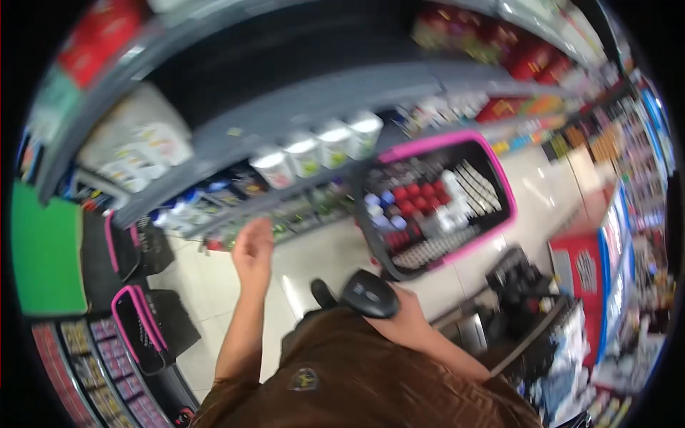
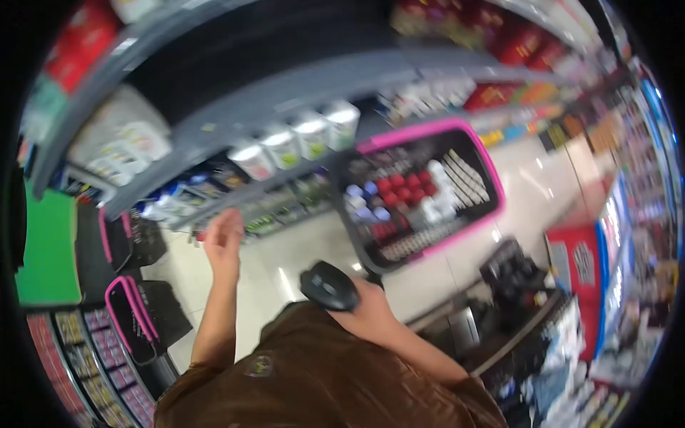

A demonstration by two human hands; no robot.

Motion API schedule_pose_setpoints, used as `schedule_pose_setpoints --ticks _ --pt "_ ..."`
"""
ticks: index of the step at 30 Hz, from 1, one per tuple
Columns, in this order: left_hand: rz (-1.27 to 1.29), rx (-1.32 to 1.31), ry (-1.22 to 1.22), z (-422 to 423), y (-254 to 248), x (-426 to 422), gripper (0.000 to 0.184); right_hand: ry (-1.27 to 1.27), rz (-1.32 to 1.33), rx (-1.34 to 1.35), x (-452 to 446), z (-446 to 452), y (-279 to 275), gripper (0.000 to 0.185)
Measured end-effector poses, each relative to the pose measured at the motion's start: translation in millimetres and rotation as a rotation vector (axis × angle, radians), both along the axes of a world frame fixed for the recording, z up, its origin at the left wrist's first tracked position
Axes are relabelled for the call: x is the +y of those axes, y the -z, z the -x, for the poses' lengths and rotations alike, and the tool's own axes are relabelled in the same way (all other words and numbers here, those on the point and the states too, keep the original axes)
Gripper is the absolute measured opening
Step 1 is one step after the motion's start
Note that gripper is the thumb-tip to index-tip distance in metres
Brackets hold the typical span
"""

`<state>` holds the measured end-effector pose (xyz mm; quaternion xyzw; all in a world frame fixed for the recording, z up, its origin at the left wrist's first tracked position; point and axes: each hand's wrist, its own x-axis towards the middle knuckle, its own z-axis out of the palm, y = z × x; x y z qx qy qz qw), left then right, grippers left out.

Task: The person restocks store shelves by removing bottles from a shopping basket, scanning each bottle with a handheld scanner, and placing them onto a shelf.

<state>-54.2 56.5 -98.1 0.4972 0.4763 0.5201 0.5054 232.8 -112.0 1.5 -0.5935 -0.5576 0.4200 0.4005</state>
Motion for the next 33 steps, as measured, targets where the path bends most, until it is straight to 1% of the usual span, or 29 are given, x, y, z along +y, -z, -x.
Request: schedule_pose_setpoints --ticks 2,3,4,5,6,7,8,9,10,11,12,13,14,15,16,17,18,20,22,24,25,26,27,29,30,32,33 --pt "0.217 -0.258 0.432 -59 21 -43 0.054 0.013 0.088 -0.029 -3 -14 9 0.052" --pt "0.258 -0.343 0.617 -91 11 -55 0.054 0.044 0.121 -0.037 -5 -22 13 0.052" --pt "0.288 -0.426 0.787 -120 -5 -64 0.054 0.058 0.122 -0.022 -4 -31 18 0.058" --pt "0.31 -0.431 0.792 -143 -14 -71 0.054 0.062 0.121 -0.001 -3 -41 24 0.065" --pt "0.334 -0.367 0.849 -162 -22 -78 0.054 0.067 0.14 0.008 -2 -53 30 0.065" --pt "0.354 -0.298 0.906 -178 -25 -81 0.054 0.038 0.077 -0.055 -1 -64 38 0.07" --pt "0.37 -0.29 0.909 -194 -20 -82 0.054 0.01 0.01 -0.118 0 -74 43 0.075" --pt "0.444 -0.214 0.84 -212 -13 -79 0.064 0.037 0.058 -0.029 5 -79 36 0.069" --pt "0.515 -0.139 0.769 -230 -8 -78 0.073 0.042 0.065 -0.022 6 -91 42 0.069" --pt "0.606 -0.259 0.636 -244 -5 -82 0.051 -0.036 0.059 -0.05 7 -103 51 0.071" --pt "0.614 -0.252 0.632 -254 -2 -83 0.051 -0.117 0.05 -0.078 10 -115 56 0.073" --pt "0.601 -0.249 0.525 -263 4 -83 0.049 -0.137 0.011 -0.137 13 -128 59 0.07" --pt "0.585 -0.247 0.42 -273 9 -83 0.047 -0.135 0.013 -0.133 17 -145 61 0.07" --pt "0.57 -0.144 0.303 -282 11 -81 0.043 -0.236 0.057 -0.154 26 -164 61 0.065" --pt "0.55 -0.049 0.236 -286 11 -78 0.031 -0.338 0.099 -0.176 32 -182 61 0.06" --pt "0.572 0.055 0.257 -284 14 -74 0.026 -0.289 0.045 -0.246 33 -196 75 0.053" --pt "0.597 0.157 0.277 -281 20 -71 0.022 -0.295 0.05 -0.244 37 -214 82 0.053" --pt "0.637 0.127 0.27 -275 35 -68 0.02 -0.301 0.181 -0.391 54 -254 96 0.052" --pt "0.675 0.091 0.259 -278 36 -74 0.019 -0.302 0.23 -0.505 67 -295 143 0.051" --pt "0.589 0.005 0.12 -284 23 -78 0.018 -0.435 0.432 -0.808 91 -328 164 0.047" --pt "0.607 0.04 0.166 -278 24 -82 0.031 -0.487 0.505 -0.893 104 -339 171 0.042" --pt "0.614 0.037 0.139 -275 25 -87 0.031 -0.543 0.578 -0.977 117 -347 180 0.037" --pt "0.602 0.038 0.131 -273 25 -92 0.031 -0.573 0.568 -0.982 131 -355 195 0.037" --pt "0.603 0.038 0.083 -272 19 -104 0.032 -0.636 0.628 -1.119 152 -364 235 0.04" --pt "0.605 0.035 0.05 -271 16 -110 0.032 -0.666 0.609 -1.124 157 -367 252 0.04" --pt "0.632 0.092 0.0 -269 10 -121 0.031 -0.806 0.679 -1.242 169 -371 278 0.029" --pt "0.631 0.091 -0.028 -270 6 -126 0.031 -0.912 0.602 -1.298 171 -370 282 0.031"
